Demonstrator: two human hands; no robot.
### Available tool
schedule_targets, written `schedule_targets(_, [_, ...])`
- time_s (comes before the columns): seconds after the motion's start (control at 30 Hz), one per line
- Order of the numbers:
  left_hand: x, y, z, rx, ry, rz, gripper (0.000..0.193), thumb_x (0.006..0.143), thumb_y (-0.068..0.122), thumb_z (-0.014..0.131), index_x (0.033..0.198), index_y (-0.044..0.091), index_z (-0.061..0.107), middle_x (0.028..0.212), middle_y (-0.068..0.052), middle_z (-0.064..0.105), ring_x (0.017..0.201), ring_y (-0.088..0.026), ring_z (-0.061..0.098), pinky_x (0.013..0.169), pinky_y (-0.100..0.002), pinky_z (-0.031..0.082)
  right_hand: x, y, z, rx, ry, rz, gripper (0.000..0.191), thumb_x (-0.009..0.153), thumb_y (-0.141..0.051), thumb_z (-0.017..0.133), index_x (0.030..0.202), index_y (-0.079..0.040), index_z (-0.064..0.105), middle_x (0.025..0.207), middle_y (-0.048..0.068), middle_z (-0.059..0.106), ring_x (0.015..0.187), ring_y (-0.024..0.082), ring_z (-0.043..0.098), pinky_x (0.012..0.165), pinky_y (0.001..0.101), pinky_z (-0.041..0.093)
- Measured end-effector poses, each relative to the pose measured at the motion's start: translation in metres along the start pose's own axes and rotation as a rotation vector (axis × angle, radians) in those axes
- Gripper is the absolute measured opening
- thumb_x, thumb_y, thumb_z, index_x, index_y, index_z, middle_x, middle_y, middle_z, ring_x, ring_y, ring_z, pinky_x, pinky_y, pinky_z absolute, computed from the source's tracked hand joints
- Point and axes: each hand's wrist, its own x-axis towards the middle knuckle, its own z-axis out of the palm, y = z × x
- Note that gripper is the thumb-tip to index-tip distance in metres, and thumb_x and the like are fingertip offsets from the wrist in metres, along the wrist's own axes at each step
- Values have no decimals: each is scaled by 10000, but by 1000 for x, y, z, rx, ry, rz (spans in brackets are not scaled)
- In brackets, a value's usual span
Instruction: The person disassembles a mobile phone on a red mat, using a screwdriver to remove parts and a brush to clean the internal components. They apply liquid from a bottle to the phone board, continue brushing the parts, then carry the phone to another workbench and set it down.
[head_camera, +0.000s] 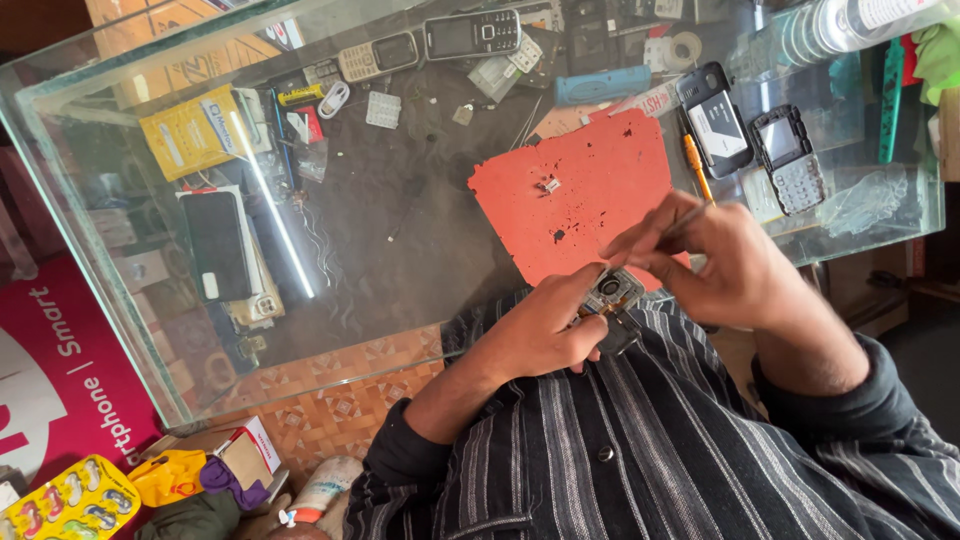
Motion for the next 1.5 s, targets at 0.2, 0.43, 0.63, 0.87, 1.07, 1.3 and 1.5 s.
schedule_targets(0.2, [-1,3,-2,44,-48,21,481,905,78,520,1356,-84,483,692,-110,668,532,-197,685,531,-333,564,4,21,-6,389,-46,188,102,948,66,653,1010,28,581,980,146,749,935,143,721,797,282,604])
schedule_targets(0.43, [-2,4,-5,57,-11,-9,392,891,80,527,1251,-74,527,690,-114,680,528,-187,684,535,-326,563,-8,19,-7,15,-69,-225,118,928,69,648,991,-16,596,1050,116,765,1131,214,745,971,318,619])
schedule_targets(0.63, [0,-4,-2,62,13,90,444,858,68,565,1284,-51,529,784,-99,695,592,-180,709,570,-329,574,-9,33,-11,488,-115,-42,168,935,148,618,1003,-6,608,1071,177,754,1092,227,753,898,337,630])
schedule_targets(0.87, [6,-18,-8,-173,-22,-40,414,890,20,536,1295,-61,559,876,-117,691,613,-159,696,519,-308,582,-8,39,-12,319,-126,-88,136,942,106,620,990,-20,605,1067,161,771,1103,234,756,944,372,617])
schedule_targets(1.07, [10,-30,-14,-476,-74,13,438,933,-2,521,1368,-53,511,959,-96,637,681,-176,702,534,-316,596,-9,43,-11,515,-72,-135,73,1001,65,616,1029,-1,603,1044,183,770,1234,296,721,1115,467,573])
schedule_targets(1.3, [14,-41,-16,-496,-55,121,413,952,7,526,1356,-77,519,943,-149,666,718,-220,718,563,-360,611,-5,45,4,655,83,-131,57,1053,43,614,1074,12,571,1026,205,710,1066,274,742,1084,540,542])
schedule_targets(1.5, [10,-36,-15,-756,67,258,556,1042,397,475,1405,-23,505,1062,-142,713,865,-237,765,671,-359,643,-6,27,23,452,345,-373,109,1070,63,571,1112,0,492,1049,206,696,1139,356,749,1001,559,623])
